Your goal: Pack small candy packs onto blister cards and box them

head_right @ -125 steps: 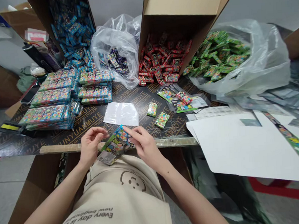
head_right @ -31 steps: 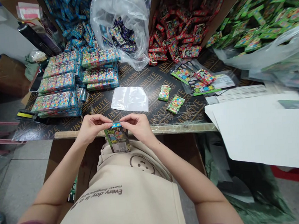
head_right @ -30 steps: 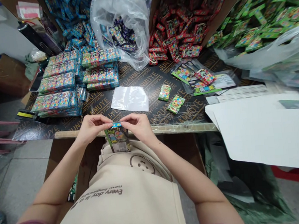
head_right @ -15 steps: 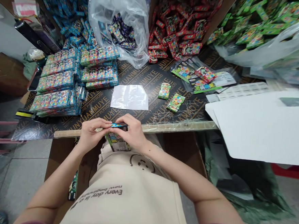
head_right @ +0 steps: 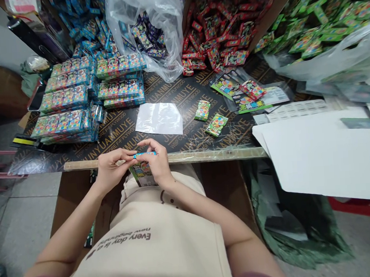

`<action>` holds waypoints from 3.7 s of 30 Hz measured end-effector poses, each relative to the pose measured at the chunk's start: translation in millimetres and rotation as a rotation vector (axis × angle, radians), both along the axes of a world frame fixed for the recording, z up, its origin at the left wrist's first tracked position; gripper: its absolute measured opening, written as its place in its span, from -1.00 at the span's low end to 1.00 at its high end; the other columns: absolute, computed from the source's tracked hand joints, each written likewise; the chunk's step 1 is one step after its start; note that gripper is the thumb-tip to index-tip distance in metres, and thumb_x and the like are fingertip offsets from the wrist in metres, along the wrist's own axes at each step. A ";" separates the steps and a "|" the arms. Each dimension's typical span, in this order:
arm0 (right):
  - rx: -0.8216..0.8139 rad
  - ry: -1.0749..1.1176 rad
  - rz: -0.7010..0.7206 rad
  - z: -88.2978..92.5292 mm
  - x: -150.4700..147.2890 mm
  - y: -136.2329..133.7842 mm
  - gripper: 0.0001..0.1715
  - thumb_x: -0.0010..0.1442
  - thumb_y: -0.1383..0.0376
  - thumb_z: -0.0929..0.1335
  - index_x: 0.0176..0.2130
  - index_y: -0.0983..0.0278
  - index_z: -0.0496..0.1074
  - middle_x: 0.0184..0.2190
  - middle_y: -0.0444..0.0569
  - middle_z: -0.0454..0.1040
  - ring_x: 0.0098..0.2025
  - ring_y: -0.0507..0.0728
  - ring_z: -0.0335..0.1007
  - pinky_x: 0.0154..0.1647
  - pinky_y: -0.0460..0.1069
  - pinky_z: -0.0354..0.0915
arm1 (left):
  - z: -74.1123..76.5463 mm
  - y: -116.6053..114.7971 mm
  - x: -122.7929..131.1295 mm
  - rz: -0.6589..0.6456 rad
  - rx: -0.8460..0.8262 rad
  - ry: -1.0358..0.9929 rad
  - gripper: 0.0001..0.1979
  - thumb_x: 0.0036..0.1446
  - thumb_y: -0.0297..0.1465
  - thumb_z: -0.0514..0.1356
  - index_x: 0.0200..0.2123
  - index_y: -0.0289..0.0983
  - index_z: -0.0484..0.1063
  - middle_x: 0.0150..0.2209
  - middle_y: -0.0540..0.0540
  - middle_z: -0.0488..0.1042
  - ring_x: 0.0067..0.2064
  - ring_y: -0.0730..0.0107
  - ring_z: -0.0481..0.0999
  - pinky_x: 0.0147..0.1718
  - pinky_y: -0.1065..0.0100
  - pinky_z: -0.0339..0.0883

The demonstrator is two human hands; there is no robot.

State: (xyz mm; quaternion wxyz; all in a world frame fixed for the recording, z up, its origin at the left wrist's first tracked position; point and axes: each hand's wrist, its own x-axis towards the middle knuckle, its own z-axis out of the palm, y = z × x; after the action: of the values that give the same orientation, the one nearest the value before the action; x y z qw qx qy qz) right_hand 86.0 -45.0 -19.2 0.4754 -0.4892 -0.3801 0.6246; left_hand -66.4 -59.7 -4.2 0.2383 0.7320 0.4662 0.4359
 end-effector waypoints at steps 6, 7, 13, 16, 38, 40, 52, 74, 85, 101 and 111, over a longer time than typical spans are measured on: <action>0.036 0.018 0.019 -5.0 4.5 4.2 -0.64 0.13 0.09 0.30 -0.24 0.24 0.55 -0.53 -0.17 0.29 -0.46 0.02 0.12 -0.38 -0.04 0.10 | -2.7 -5.2 1.1 0.017 -0.081 -0.083 -0.83 0.02 -0.35 0.37 -0.51 -0.29 0.49 -0.40 -0.15 0.62 -0.30 0.25 0.65 -0.33 0.34 0.50; 0.021 0.034 0.027 -4.9 5.8 4.1 -0.58 0.16 0.03 0.29 -0.20 0.25 0.54 -0.55 -0.18 0.27 -0.47 0.02 0.12 -0.39 -0.05 0.10 | -3.4 -5.6 1.0 0.027 -0.088 -0.095 -0.82 0.02 -0.35 0.37 -0.51 -0.29 0.49 -0.40 -0.15 0.62 -0.29 0.24 0.65 -0.32 0.33 0.50; 0.093 -0.103 0.104 -6.1 8.7 2.7 -0.56 -0.05 0.16 0.48 -0.14 0.21 0.47 -0.57 -0.27 0.17 -0.53 -0.03 0.10 -0.48 -0.09 0.12 | -8.0 -4.7 1.5 0.069 -0.210 -0.214 -0.83 -0.02 -0.35 0.39 -0.49 -0.30 0.51 -0.36 -0.16 0.62 -0.31 0.28 0.63 -0.32 0.34 0.51; 0.117 -0.075 0.026 -10.3 7.2 5.5 -0.77 0.11 0.14 0.39 -0.27 0.22 0.47 -0.61 -0.26 0.12 -0.54 -0.03 0.06 -0.49 -0.10 0.10 | -10.3 -6.6 5.3 0.071 -0.332 -0.290 -0.80 -0.07 -0.32 0.42 -0.41 -0.31 0.54 -0.31 -0.16 0.63 -0.26 0.25 0.63 -0.26 0.30 0.53; 0.681 -0.231 0.139 -1.1 54.9 -44.0 -0.63 0.10 0.15 0.48 -0.07 0.14 0.48 -0.13 0.01 0.50 -0.14 0.15 0.45 -0.12 0.07 0.40 | -5.4 -59.6 22.0 0.033 -0.283 -0.140 -0.71 0.07 -0.35 0.34 -0.10 -0.20 0.50 -0.22 -0.08 0.63 -0.25 0.34 0.62 -0.26 0.42 0.47; 0.864 -0.367 0.110 3.0 57.2 -43.1 -0.75 0.13 0.33 0.46 -0.14 0.13 0.52 -0.15 0.01 0.51 -0.15 0.13 0.46 -0.15 0.06 0.40 | -3.8 -59.2 20.7 0.000 -0.291 -0.171 -0.67 0.14 -0.29 0.29 -0.01 -0.19 0.46 -0.19 -0.10 0.62 -0.21 0.32 0.62 -0.24 0.40 0.47; 1.094 -0.645 0.094 12.5 56.3 -40.3 -0.82 0.21 0.45 0.35 -0.32 0.18 0.50 -0.41 -0.08 0.46 -0.34 0.06 0.39 -0.31 0.03 0.28 | 18.6 -49.5 20.5 -0.016 -0.592 -0.390 -0.77 0.15 -0.34 0.26 -0.12 -0.26 0.51 -0.24 -0.11 0.62 -0.20 0.28 0.62 -0.20 0.34 0.51; 1.541 -0.764 0.008 -15.5 70.3 -41.7 -0.79 0.17 0.39 0.39 -0.29 0.06 0.55 -0.40 -0.17 0.60 -0.41 0.05 0.40 -0.43 0.01 0.24 | 67.7 -48.1 9.6 -0.396 -0.214 0.466 -0.75 0.24 -0.50 0.08 -0.10 -0.18 0.48 0.06 -0.14 0.51 -0.12 0.30 0.59 -0.17 0.38 0.44; 1.341 -0.735 -0.029 -17.1 66.1 -39.2 -0.84 0.23 0.42 0.34 -0.31 0.20 0.50 -0.43 -0.13 0.56 -0.38 0.04 0.36 -0.31 0.02 0.15 | 30.9 -56.1 13.2 -0.171 0.125 0.449 -0.77 0.22 -0.56 0.09 -0.12 -0.25 0.46 -0.07 -0.18 0.56 -0.11 0.32 0.59 -0.22 0.37 0.50; 1.441 -0.997 0.231 16.7 71.9 -35.4 -0.77 0.27 0.46 0.28 -0.39 0.27 0.44 -0.51 -0.13 0.46 -0.42 0.03 0.19 -0.28 0.03 0.02 | 16.8 -62.3 40.6 0.188 0.473 0.497 -0.86 0.07 -0.59 0.23 -0.34 -0.23 0.46 -0.40 -0.03 0.52 -0.34 0.38 0.42 -0.12 0.14 0.26; 1.221 -0.892 0.425 31.6 72.0 -26.8 -0.79 0.29 0.33 0.31 -0.39 0.26 0.45 -0.48 -0.14 0.47 -0.41 0.02 0.19 -0.20 0.04 0.04 | 17.9 -59.4 41.5 0.141 0.479 0.508 -0.85 0.11 -0.59 0.19 -0.43 -0.25 0.44 -0.51 0.05 0.50 -0.41 0.44 0.37 -0.13 0.15 0.14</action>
State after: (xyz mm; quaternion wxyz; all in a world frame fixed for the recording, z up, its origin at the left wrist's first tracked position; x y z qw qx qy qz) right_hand 158.0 -71.7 12.5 0.3328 -0.2628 -0.8966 0.1273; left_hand -24.9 -119.1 13.7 -0.0943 0.8182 0.4447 0.3521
